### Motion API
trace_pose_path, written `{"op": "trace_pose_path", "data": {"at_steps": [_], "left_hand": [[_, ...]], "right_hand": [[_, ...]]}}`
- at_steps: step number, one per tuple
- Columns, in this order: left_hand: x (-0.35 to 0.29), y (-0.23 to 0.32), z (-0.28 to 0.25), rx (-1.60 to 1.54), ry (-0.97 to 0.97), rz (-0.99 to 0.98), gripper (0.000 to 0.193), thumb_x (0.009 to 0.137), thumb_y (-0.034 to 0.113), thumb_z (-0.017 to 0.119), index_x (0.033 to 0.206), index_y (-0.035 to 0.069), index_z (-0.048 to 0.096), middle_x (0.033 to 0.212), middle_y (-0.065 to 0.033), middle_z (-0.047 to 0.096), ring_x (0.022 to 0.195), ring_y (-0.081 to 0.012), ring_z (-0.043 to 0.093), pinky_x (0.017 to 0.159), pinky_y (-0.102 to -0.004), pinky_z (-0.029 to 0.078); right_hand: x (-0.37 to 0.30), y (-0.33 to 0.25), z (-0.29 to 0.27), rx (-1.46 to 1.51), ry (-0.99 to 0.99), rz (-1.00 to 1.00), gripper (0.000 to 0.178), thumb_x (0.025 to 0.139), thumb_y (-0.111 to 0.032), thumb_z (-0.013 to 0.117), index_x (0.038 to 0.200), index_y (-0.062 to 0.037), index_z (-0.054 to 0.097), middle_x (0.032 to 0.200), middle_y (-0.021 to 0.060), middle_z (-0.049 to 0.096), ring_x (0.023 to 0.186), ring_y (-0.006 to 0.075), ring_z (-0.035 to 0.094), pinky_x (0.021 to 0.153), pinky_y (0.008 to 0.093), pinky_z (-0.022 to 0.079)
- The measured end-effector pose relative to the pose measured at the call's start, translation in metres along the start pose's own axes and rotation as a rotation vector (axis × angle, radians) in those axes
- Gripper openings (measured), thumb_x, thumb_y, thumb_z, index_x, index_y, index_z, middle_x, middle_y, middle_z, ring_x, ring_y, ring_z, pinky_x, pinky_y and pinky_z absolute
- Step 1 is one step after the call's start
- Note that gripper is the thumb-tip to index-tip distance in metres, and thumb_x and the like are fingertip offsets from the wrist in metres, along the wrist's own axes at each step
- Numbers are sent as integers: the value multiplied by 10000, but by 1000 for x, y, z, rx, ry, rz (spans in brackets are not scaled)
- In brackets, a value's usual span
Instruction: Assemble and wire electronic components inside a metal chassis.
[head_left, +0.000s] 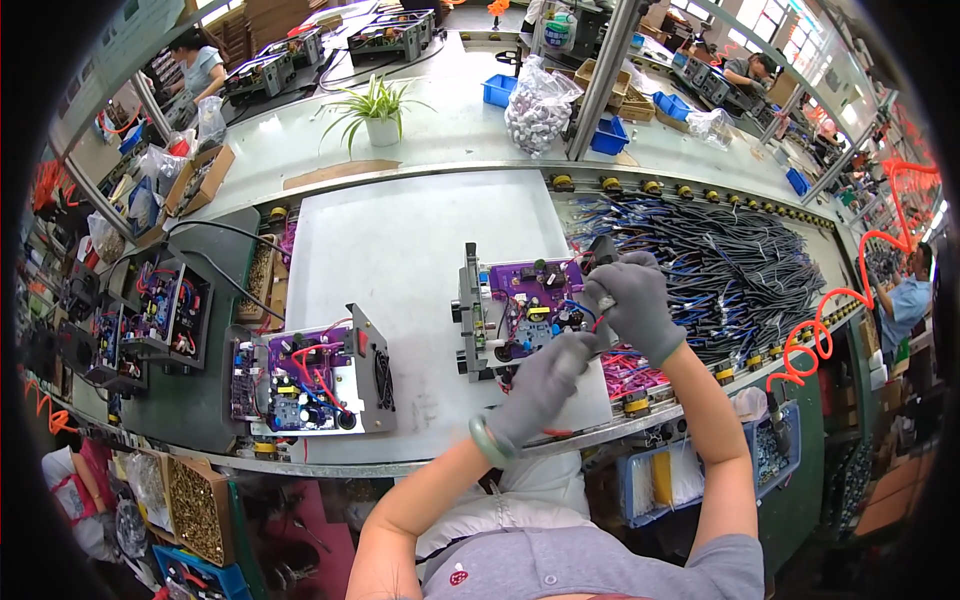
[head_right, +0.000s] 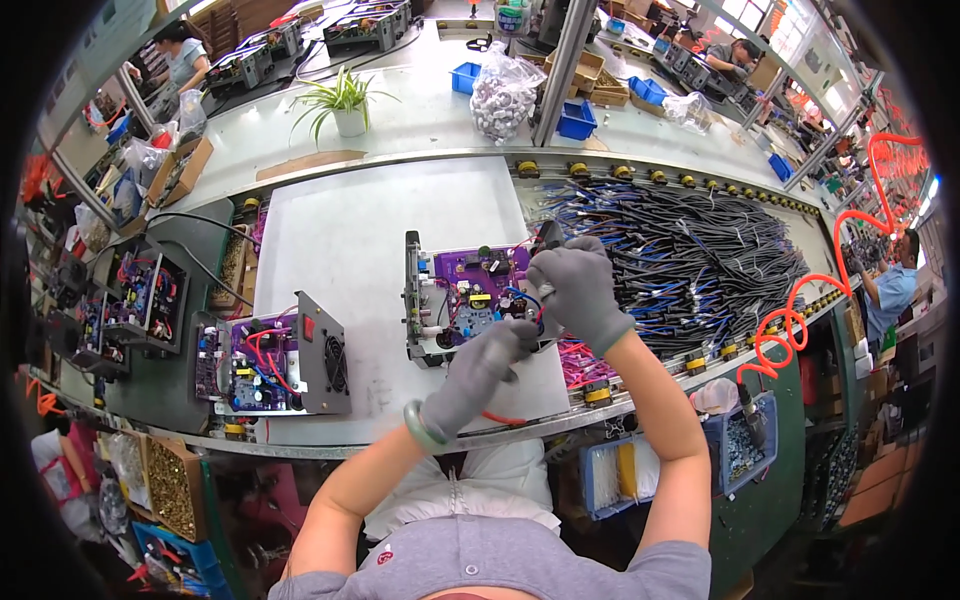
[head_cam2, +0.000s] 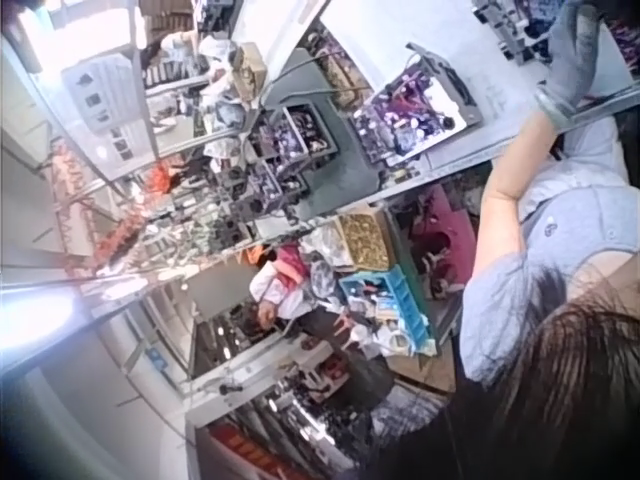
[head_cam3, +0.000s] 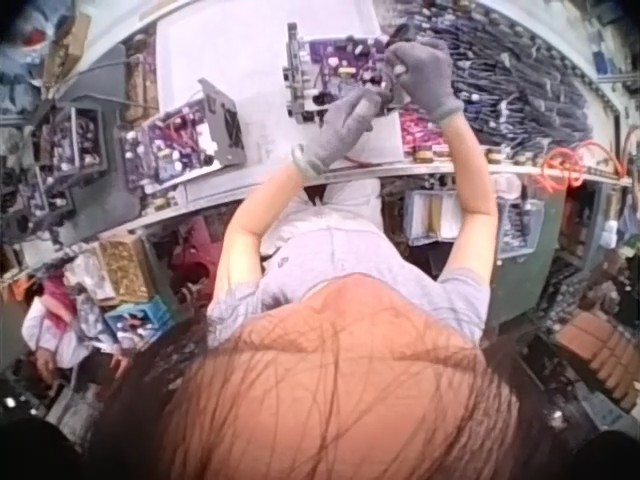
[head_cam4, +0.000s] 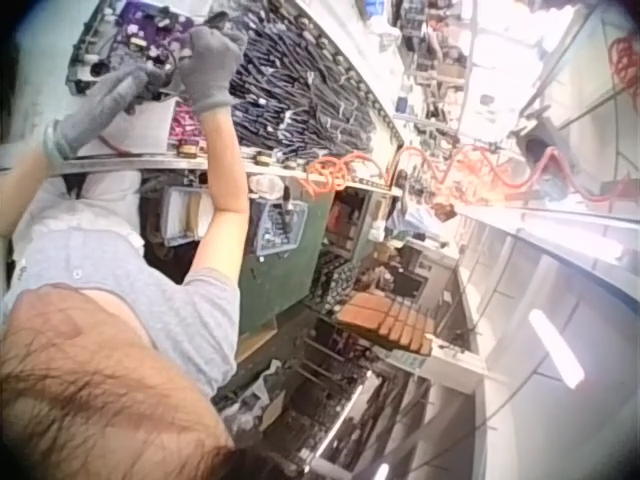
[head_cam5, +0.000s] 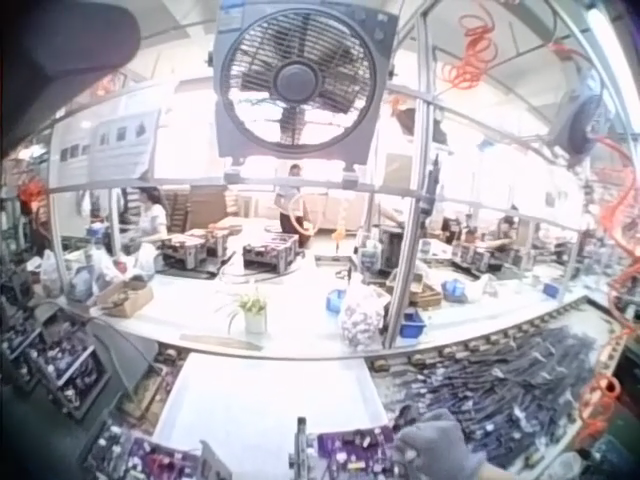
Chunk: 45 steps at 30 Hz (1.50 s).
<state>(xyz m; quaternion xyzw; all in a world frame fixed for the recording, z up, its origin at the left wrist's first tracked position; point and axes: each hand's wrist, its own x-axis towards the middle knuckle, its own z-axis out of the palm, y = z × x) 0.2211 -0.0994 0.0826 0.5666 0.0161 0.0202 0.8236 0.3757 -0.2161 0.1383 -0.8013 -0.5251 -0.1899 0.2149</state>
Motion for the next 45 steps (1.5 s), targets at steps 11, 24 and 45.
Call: {"op": "trace_pose_path", "data": {"at_steps": [11, 24, 45], "left_hand": [[-23, -30, 5, 1326, 140, 468, 452, 789, 285, 704, 1198, 108, 631, 1369, -101, 508, 1285, -311, 446, 1004, -456, 392], [-24, -36, 5, 1314, 159, 527, 412, 772, 259, 719, 1146, 109, 633, 1383, -92, 501, 1301, -295, 431, 988, -439, 398], [-246, 75, -228, 811, 1375, 350, 456, 1042, 270, 445, 1358, -58, 474, 1334, -144, 521, 1166, -242, 521, 1049, -378, 390]], "right_hand": [[10, 1, 9, -142, -280, 30, 161, 640, -79, 710, 717, -203, 642, 695, -3, 664, 707, 211, 661, 914, 368, 377], [24, -3, 17, -175, -424, -70, 119, 684, -77, 699, 733, -138, 609, 680, 28, 642, 686, 251, 645, 831, 388, 440], [25, -4, 13, -263, -387, -164, 107, 705, -100, 689, 778, -177, 704, 851, 53, 655, 888, 249, 639, 936, 408, 403]]}}
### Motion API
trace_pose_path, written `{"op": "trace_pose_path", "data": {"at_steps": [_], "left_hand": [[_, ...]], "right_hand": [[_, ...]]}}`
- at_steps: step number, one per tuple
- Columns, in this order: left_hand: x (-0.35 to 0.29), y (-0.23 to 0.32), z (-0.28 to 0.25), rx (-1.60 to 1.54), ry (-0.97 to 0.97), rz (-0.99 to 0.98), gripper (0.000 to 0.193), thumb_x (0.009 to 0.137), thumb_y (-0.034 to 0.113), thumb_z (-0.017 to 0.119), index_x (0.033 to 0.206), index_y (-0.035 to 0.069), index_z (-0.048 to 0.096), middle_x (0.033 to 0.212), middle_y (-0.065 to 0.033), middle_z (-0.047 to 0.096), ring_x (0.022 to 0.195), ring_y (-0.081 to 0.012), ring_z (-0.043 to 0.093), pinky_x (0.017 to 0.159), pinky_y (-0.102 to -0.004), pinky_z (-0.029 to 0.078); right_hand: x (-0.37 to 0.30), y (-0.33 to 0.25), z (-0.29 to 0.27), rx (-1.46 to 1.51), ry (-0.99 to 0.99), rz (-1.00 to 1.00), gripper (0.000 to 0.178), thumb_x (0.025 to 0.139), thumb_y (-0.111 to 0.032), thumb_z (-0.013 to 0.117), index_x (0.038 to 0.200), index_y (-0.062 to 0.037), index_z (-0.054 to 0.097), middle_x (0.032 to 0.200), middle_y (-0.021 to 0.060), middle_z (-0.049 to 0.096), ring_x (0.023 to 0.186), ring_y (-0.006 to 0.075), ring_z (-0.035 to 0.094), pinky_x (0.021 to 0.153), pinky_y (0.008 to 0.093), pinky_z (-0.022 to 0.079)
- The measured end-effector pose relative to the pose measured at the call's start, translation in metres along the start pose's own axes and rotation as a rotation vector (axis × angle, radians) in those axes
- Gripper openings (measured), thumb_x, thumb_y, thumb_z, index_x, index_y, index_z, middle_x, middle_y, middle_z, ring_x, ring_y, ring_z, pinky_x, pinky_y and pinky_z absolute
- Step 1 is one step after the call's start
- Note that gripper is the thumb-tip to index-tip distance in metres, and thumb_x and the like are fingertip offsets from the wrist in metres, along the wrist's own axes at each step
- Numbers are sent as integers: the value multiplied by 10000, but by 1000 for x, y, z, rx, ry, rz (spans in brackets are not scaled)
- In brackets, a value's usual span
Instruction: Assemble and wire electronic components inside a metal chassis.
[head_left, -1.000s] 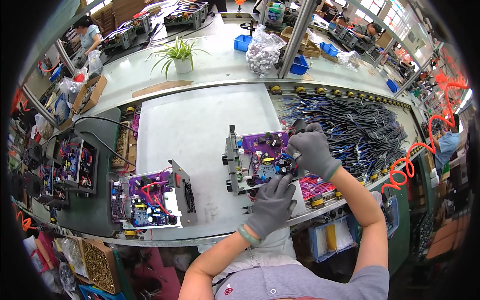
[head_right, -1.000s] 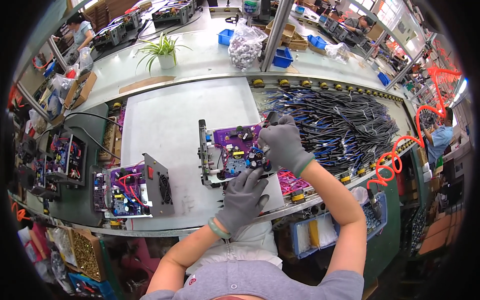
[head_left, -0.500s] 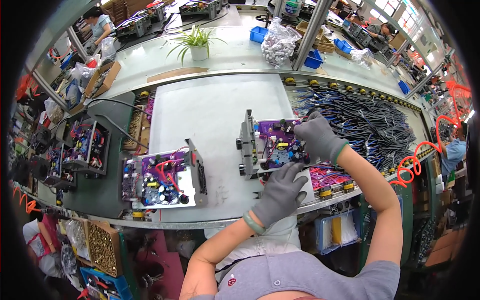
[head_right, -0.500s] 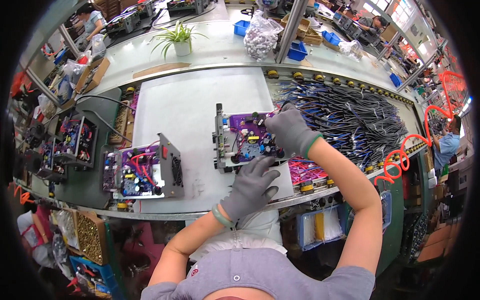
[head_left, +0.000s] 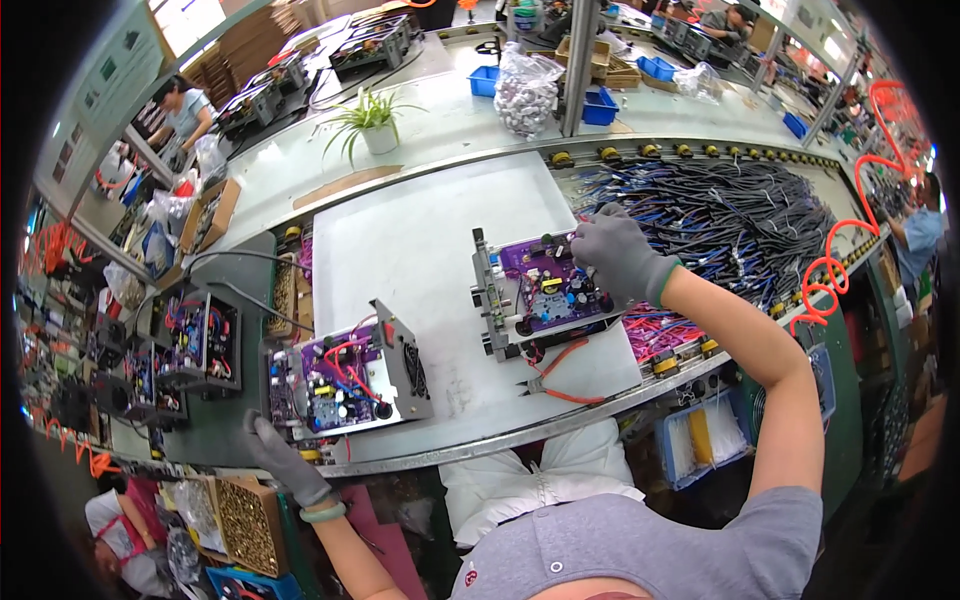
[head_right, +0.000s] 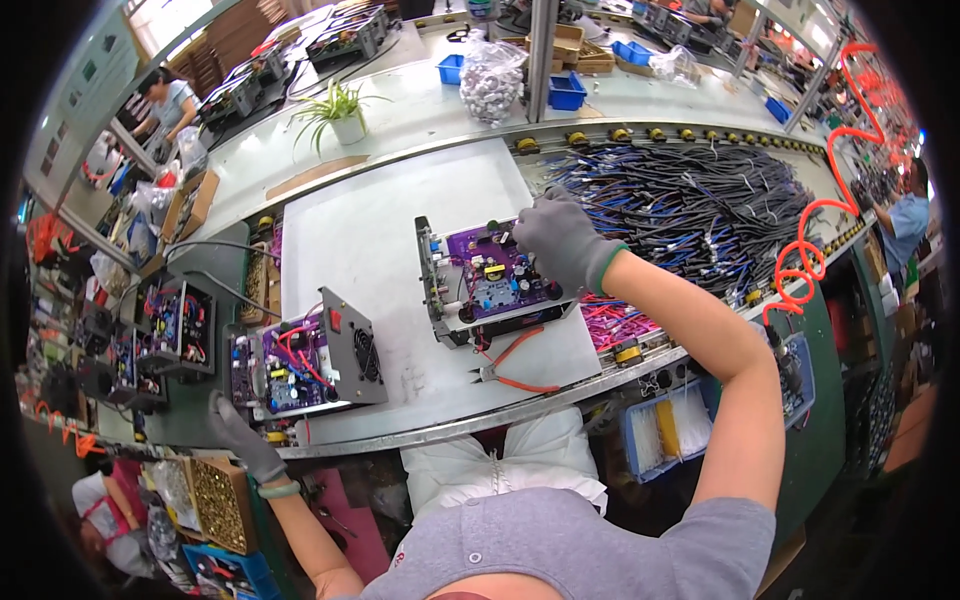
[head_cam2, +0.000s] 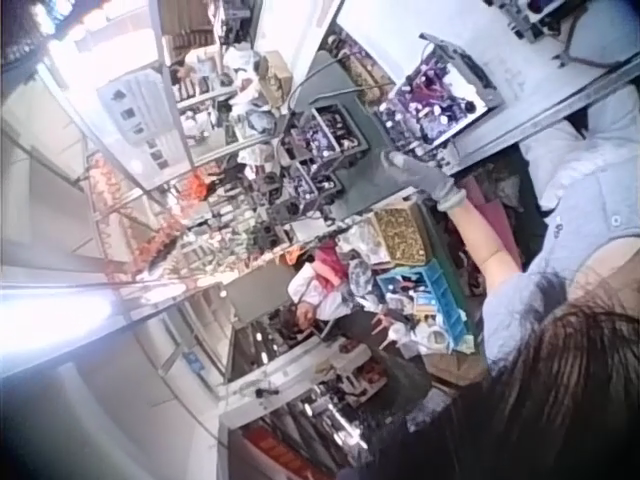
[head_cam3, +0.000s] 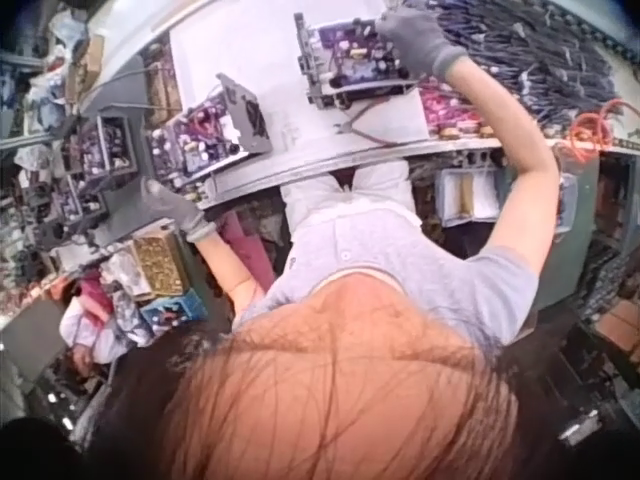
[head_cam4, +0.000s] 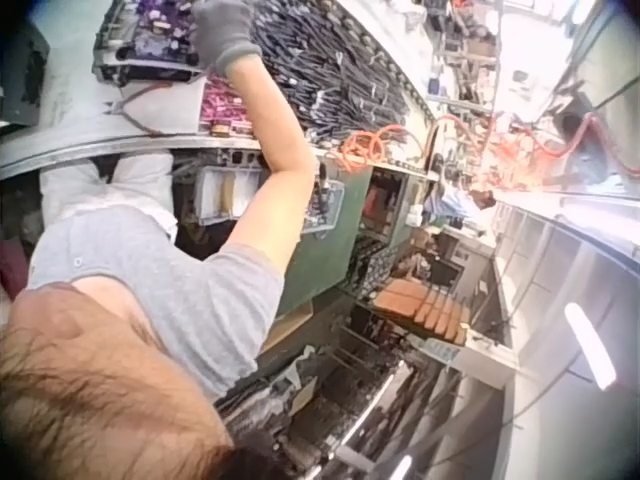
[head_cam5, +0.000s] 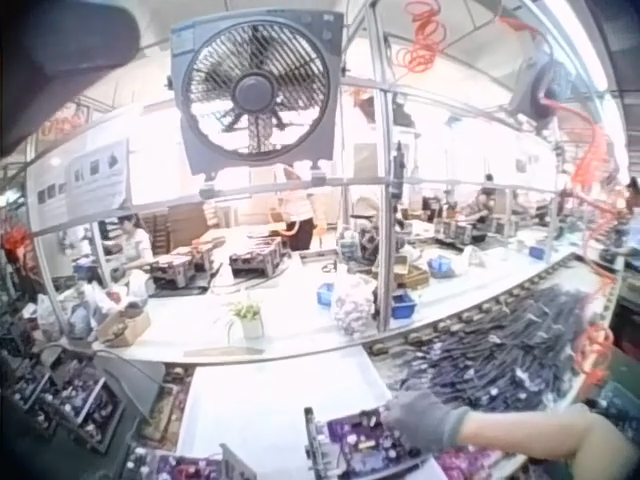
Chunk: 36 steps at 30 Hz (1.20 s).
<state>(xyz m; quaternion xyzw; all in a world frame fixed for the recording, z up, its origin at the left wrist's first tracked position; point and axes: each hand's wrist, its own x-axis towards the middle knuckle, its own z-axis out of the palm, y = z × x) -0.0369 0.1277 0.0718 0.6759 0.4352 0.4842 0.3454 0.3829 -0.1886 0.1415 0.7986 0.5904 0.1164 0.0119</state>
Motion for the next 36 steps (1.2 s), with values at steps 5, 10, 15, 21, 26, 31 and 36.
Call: {"op": "trace_pose_path", "data": {"at_steps": [5, 10, 15, 21, 26, 31, 36], "left_hand": [[-4, -48, 23, -180, 94, -39, 695, 1053, 515, 249, 1445, -45, 369, 1508, -185, 384, 1338, -284, 426, 1173, -416, 260], [19, -90, -11, 396, -322, 50, 438, 966, 267, 551, 1306, -10, 552, 1351, -148, 554, 1208, -269, 534, 1079, -412, 385], [2, -185, -4, -175, -460, -159, 395, 950, 153, 575, 1325, 39, 536, 1250, -97, 611, 1145, -222, 592, 964, -404, 504], [-3, -259, -42, -525, -349, -429, 293, 1004, 430, 442, 981, 175, 584, 861, 44, 529, 782, -113, 509, 727, -308, 441], [-36, -133, 45, -452, -349, -734, 605, 1013, 588, 378, 1301, 93, 576, 1169, -9, 609, 1041, -157, 558, 958, -307, 445], [-47, -137, 53, -589, -488, -447, 480, 1025, 458, 426, 1102, 45, 659, 834, 31, 600, 774, -97, 538, 688, -276, 444], [-9, -100, 48, -278, -648, -364, 274, 947, 241, 606, 1104, 35, 697, 830, -24, 649, 766, -127, 601, 753, -296, 510]], "right_hand": [[8, 7, 7, 55, -189, 85, 106, 722, -123, 680, 803, -178, 720, 857, 32, 675, 904, 239, 648, 920, 411, 411], [8, 8, -4, 27, -290, 80, 166, 732, -139, 679, 884, -163, 742, 878, 51, 681, 905, 245, 657, 921, 413, 421], [-2, 11, 12, 113, 9, 45, 60, 790, -190, 696, 796, -131, 688, 822, 61, 655, 858, 254, 648, 889, 401, 428], [8, 1, -6, 262, 188, 45, 138, 819, -209, 654, 874, -103, 723, 785, 109, 643, 761, 312, 615, 694, 448, 468], [-34, 38, -9, 472, 289, 236, 136, 893, -146, 637, 901, -14, 669, 839, 148, 627, 815, 337, 615, 731, 388, 469], [-33, 65, 15, 189, 488, 369, 256, 934, -153, 597, 1156, -27, 624, 1088, 178, 651, 1031, 355, 628, 934, 393, 470], [-69, 131, 47, 322, 274, 640, 281, 989, -212, 553, 1179, -13, 610, 1045, 161, 681, 965, 321, 641, 898, 381, 484]]}}
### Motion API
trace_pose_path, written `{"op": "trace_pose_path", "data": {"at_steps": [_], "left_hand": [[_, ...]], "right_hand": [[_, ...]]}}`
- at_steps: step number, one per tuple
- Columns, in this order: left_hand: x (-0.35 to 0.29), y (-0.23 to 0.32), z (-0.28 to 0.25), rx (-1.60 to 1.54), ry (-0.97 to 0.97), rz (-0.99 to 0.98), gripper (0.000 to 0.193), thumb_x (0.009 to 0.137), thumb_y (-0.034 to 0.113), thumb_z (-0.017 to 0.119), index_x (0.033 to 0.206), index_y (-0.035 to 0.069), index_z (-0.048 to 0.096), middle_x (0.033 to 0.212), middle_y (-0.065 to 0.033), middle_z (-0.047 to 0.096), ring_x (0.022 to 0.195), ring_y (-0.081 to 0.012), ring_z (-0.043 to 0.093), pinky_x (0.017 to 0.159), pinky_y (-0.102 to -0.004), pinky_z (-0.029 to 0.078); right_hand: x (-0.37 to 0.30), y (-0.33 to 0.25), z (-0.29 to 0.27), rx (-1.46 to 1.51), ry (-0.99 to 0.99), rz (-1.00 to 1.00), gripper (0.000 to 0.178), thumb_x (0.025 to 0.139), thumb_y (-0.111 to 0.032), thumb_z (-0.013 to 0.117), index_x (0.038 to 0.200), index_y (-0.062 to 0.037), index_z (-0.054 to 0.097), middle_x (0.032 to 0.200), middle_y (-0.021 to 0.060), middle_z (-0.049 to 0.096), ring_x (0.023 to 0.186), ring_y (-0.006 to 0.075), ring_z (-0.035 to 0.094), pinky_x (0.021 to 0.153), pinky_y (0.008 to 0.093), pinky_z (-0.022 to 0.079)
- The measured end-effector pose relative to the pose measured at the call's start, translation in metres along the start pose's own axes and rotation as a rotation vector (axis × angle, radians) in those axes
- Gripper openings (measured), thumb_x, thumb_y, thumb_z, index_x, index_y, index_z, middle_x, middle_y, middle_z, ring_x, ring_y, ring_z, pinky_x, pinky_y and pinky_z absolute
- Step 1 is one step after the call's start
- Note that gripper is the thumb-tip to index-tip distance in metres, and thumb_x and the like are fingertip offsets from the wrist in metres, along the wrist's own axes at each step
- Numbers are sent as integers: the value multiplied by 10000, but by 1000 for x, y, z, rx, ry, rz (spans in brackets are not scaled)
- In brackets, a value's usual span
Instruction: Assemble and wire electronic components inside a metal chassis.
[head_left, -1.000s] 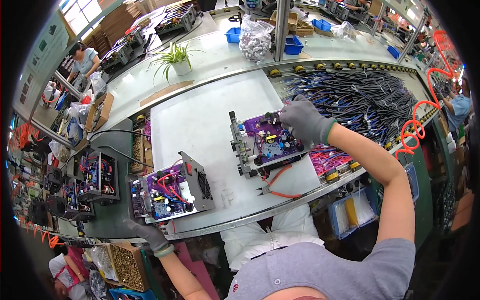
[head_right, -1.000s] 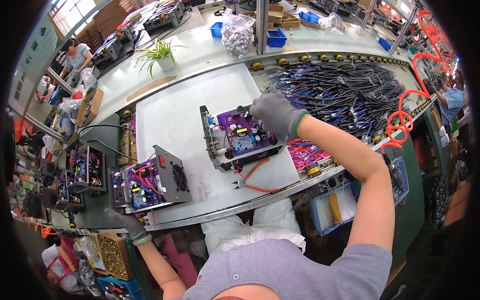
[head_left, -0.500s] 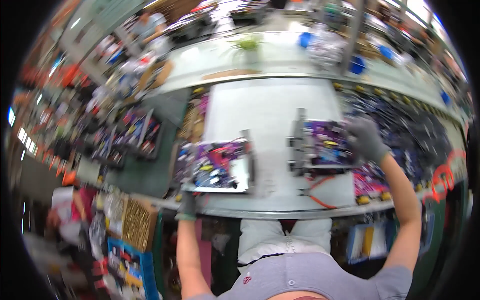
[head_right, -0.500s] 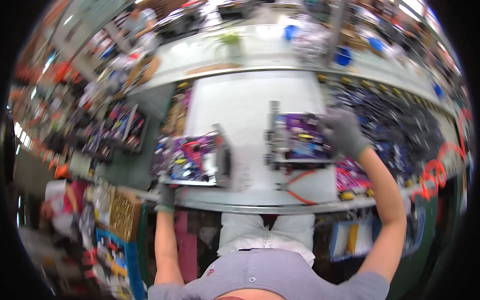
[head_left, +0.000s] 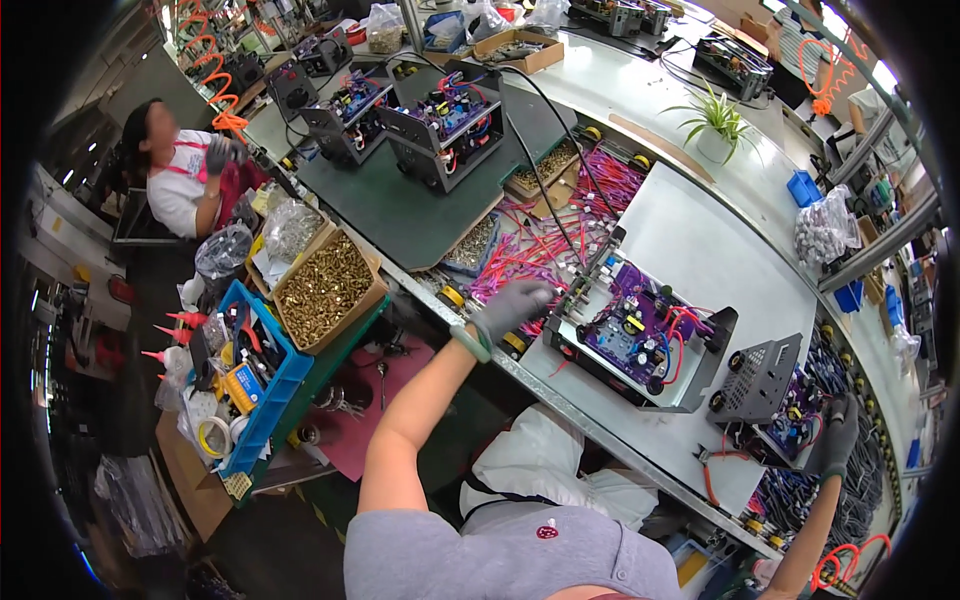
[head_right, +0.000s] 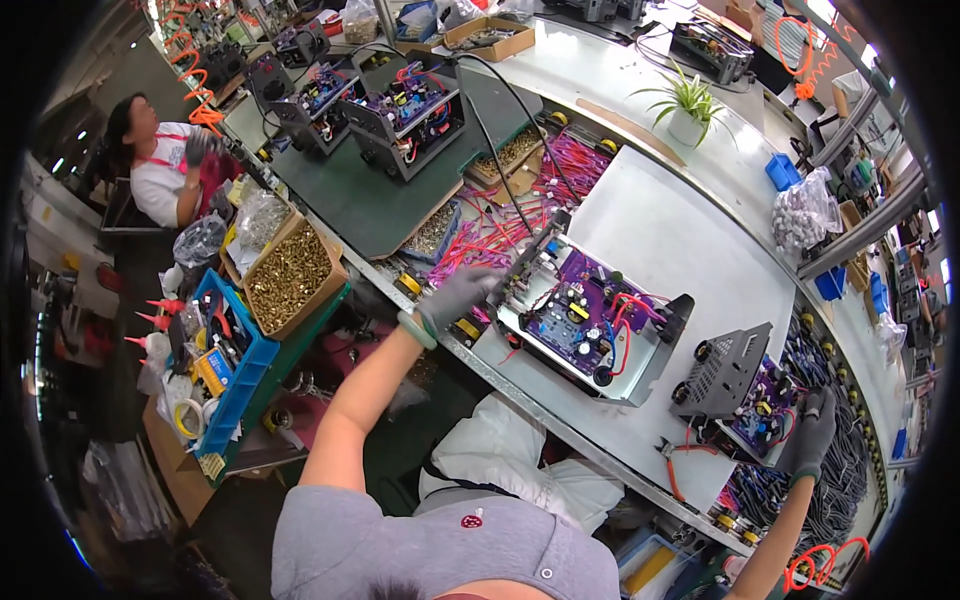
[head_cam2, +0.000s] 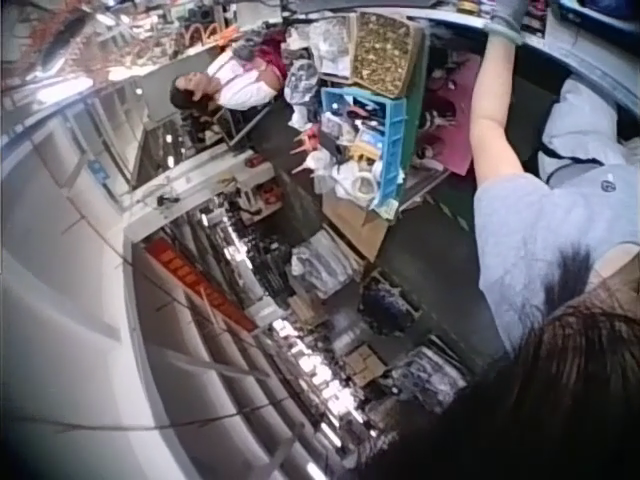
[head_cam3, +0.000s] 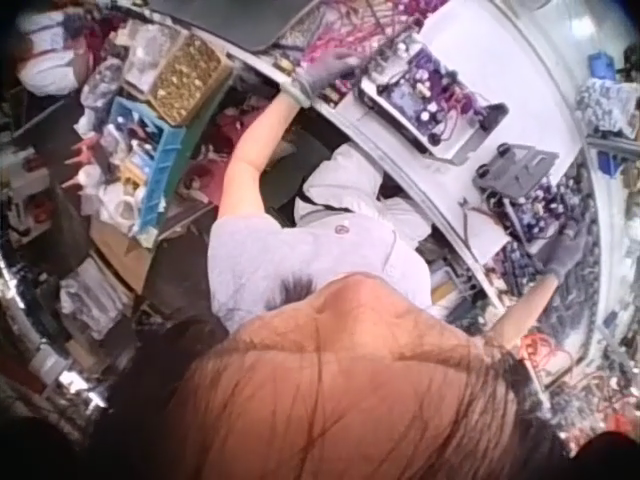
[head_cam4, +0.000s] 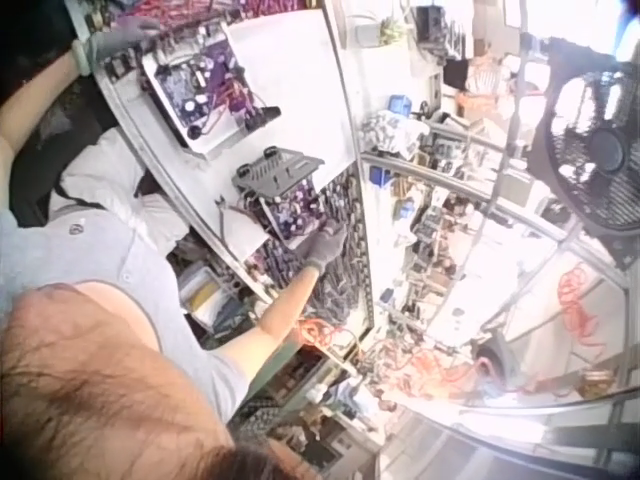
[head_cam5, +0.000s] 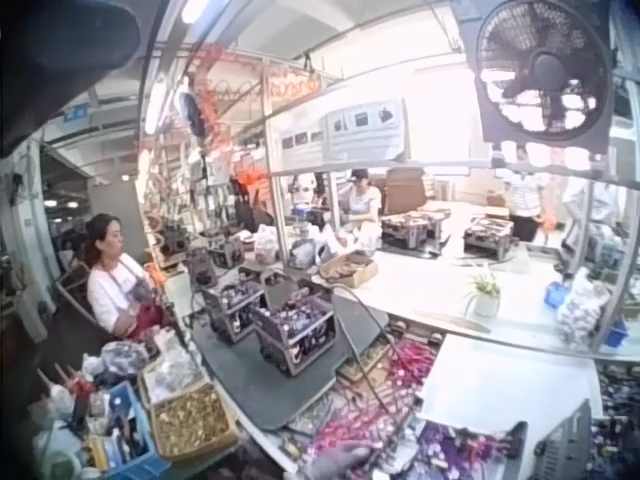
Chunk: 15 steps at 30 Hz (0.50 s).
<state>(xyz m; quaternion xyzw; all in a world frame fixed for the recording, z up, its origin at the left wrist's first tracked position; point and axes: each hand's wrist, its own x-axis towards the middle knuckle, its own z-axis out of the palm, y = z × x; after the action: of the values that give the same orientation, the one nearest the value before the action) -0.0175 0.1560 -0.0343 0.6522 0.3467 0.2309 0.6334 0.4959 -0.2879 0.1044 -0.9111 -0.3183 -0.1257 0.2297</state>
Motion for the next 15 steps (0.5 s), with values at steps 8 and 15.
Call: {"op": "trace_pose_path", "data": {"at_steps": [8, 15], "left_hand": [[41, 18, -74, 603, 230, -182, 258, 888, 214, 642, 1087, 75, 731, 1048, -115, 734, 926, -237, 696, 873, -343, 524], [28, -9, -55, 729, -40, 9, 232, 868, 203, 656, 1042, 70, 735, 977, -133, 728, 915, -221, 690, 865, -346, 523]], "right_hand": [[7, 22, 2, 200, -201, 77, 312, 1011, -256, 523, 1060, 30, 640, 939, 96, 667, 839, 187, 587, 782, 322, 476], [-1, -3, 1, 323, -155, 75, 332, 1013, -318, 546, 986, -9, 665, 829, 32, 641, 769, 127, 555, 716, 302, 458]]}}
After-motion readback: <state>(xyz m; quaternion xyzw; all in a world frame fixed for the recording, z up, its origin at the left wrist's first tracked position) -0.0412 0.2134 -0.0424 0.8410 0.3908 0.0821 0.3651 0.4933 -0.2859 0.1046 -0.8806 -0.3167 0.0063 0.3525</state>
